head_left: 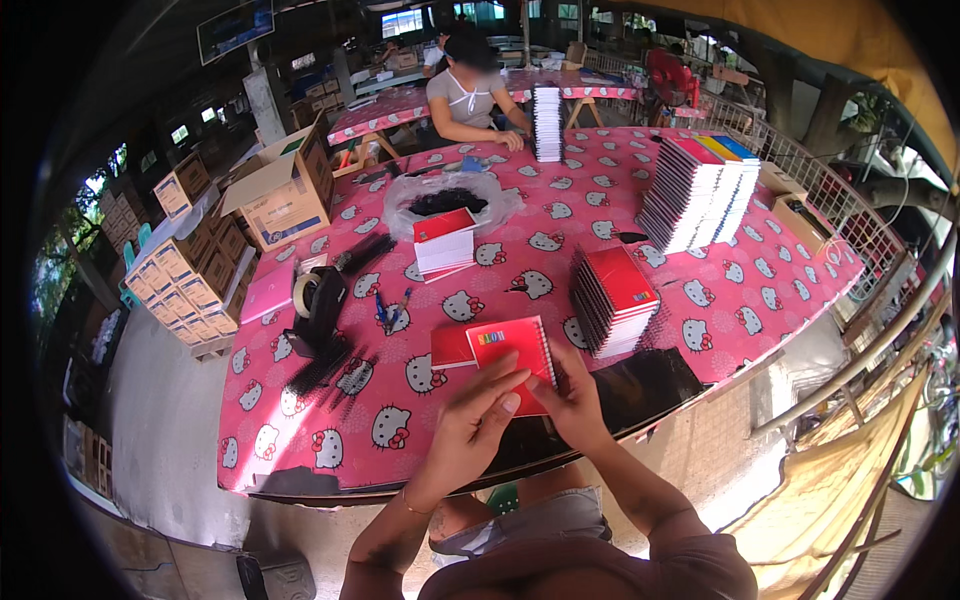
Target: The person assembles notebooks by sliding red covers onto the pages and then inserting a white spiral binding through the holes by hand.
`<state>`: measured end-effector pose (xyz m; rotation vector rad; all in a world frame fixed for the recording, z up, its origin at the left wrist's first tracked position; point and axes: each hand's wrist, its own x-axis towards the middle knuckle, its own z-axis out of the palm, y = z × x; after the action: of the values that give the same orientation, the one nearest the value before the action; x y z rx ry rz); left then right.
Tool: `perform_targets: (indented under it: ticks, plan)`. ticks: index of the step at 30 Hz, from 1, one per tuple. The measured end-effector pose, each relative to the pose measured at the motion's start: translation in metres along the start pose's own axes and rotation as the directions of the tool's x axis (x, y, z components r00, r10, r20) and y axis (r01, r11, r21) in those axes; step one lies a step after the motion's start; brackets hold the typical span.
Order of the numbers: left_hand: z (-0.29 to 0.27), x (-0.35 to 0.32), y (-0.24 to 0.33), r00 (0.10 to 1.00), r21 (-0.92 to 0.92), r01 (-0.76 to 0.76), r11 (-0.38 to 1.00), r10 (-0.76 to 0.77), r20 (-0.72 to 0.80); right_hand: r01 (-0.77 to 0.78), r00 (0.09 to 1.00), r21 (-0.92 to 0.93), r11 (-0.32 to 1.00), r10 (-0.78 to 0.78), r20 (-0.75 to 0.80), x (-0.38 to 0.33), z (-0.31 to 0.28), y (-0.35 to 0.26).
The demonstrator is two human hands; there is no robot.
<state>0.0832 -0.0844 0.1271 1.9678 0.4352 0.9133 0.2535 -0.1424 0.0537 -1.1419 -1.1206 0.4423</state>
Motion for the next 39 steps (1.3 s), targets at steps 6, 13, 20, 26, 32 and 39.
perform_targets:
  ticks: [6, 13, 20, 26, 32, 39]
  plan:
    - [-0.007, -0.031, -0.031, 0.996, 0.128, 0.034, 0.991, -0.044, 0.076, -0.097, 0.985, 0.219, 0.971, 0.126, -0.12, 0.102, -0.122, -0.032]
    - [-0.021, -0.038, -0.063, 0.989, 0.108, 0.134, 0.985, -0.14, 0.052, -0.35, 0.925, -0.51, 0.786, 0.376, -0.056, 0.151, -0.2, 0.026]
    - [-0.022, 0.003, -0.144, 0.997, 0.494, -0.065, 0.867, 0.039, 0.063, -0.253, 0.96, -0.788, 0.562, 0.246, -0.133, 0.147, -0.193, 0.029]
    - [-0.022, 0.015, -0.222, 0.929, 0.733, -0.34, 0.589, 0.332, 0.165, 0.329, 0.941, -0.234, 0.915, -0.297, 0.159, 0.114, -0.073, -0.103]
    - [-0.015, 0.016, -0.215, 0.934, 0.747, -0.311, 0.588, 0.337, 0.123, 0.886, 0.394, 0.026, 0.464, -0.779, 0.488, 0.083, 0.009, -0.211]
    - [-0.006, 0.026, -0.21, 0.912, 0.805, -0.256, 0.535, 0.411, 0.018, 0.905, 0.375, 0.291, 0.311, -0.906, -0.198, 0.049, 0.093, -0.206]
